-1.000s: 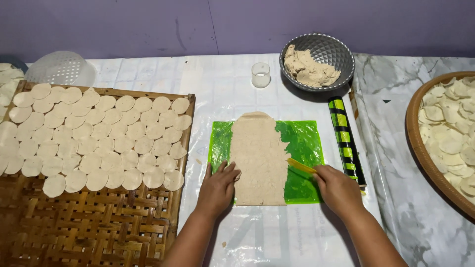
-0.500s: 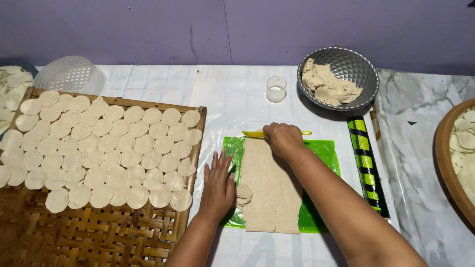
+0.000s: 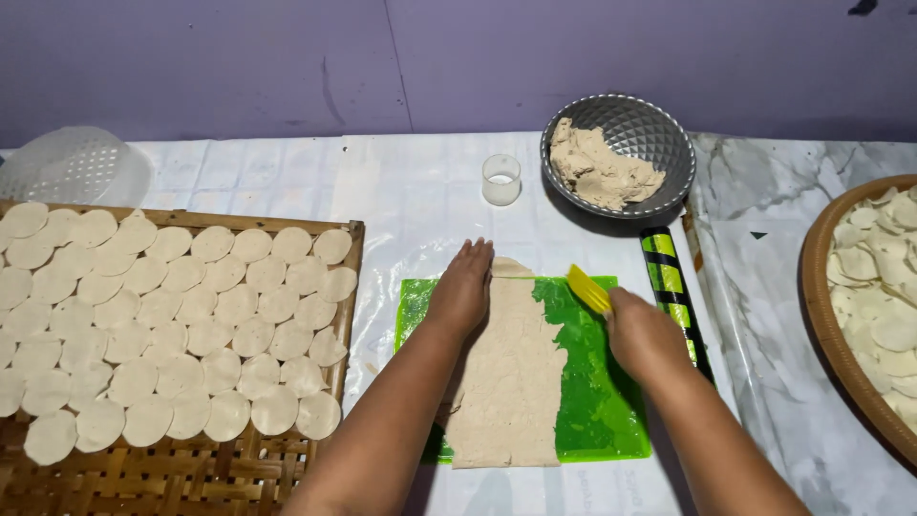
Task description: Shaping dough into small circles using a cutter and placing them on a tray.
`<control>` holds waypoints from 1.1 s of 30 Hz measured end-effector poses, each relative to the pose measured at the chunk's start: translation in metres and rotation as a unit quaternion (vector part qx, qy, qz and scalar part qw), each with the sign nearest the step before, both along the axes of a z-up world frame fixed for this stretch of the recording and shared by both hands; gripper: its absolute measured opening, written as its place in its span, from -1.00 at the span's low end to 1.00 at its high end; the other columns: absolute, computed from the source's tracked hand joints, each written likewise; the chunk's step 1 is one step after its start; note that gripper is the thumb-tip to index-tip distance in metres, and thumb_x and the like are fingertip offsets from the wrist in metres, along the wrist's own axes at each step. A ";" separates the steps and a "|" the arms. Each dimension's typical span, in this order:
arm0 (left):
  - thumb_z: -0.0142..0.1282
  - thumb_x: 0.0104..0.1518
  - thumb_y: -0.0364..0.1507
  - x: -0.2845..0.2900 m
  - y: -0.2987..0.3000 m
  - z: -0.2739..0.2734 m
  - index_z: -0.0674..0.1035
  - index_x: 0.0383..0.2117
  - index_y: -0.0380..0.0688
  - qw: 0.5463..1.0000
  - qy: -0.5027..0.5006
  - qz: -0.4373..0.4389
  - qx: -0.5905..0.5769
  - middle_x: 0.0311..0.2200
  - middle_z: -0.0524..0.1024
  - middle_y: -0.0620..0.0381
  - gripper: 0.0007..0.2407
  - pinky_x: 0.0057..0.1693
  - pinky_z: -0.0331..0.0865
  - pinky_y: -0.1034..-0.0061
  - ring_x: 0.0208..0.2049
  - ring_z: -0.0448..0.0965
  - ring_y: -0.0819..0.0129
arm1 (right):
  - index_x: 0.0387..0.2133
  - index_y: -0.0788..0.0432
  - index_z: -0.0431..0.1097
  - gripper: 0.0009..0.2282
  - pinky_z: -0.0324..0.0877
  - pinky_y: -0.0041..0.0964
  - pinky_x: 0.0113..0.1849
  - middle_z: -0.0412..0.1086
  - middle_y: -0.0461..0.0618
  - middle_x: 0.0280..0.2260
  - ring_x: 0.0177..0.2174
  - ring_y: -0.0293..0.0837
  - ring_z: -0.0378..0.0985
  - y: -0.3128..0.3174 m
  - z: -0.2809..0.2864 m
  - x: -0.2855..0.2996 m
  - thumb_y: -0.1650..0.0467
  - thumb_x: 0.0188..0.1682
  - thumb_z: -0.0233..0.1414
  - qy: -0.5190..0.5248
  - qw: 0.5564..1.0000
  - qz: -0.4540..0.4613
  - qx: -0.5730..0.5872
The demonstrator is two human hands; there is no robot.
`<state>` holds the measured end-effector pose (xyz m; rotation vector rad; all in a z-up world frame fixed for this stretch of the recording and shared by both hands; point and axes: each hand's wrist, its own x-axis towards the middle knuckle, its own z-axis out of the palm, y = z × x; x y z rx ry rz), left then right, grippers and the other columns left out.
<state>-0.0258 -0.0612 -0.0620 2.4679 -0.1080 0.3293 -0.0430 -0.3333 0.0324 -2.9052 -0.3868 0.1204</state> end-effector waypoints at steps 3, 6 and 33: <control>0.06 0.23 -0.49 0.005 -0.012 0.014 0.49 0.16 -0.16 1.000 0.001 -0.003 0.009 0.14 0.45 -0.09 -0.66 0.25 0.29 0.20 0.20 0.36 -0.04 | 0.16 0.12 0.20 -0.60 0.43 0.19 -0.19 0.53 0.36 -0.32 -0.28 0.33 0.60 -0.021 -0.011 -0.051 0.38 0.04 -0.01 0.090 0.989 -0.112 0.029; 0.16 0.18 -0.45 0.006 -0.017 0.024 0.61 0.00 -0.11 0.999 0.013 0.016 0.030 -0.08 0.57 -0.05 -0.74 0.14 0.41 0.19 -0.01 0.53 -0.03 | 0.20 0.16 0.12 -0.56 0.44 0.22 -0.21 0.50 0.41 -0.27 -0.30 0.36 0.59 -0.042 -0.039 -0.094 0.43 0.02 -0.06 0.056 0.988 -0.113 0.088; -0.24 0.36 -0.24 -0.149 -0.015 0.012 0.10 0.38 -0.32 0.984 0.094 0.102 0.114 0.46 -0.09 -0.23 -0.47 0.45 -0.34 0.04 0.48 -0.20 -0.05 | 0.25 0.16 0.31 -0.39 0.42 0.10 -0.07 0.33 0.25 0.02 0.03 0.24 0.41 -0.107 -0.064 -0.073 0.19 -0.07 0.20 -0.050 0.974 -0.220 0.000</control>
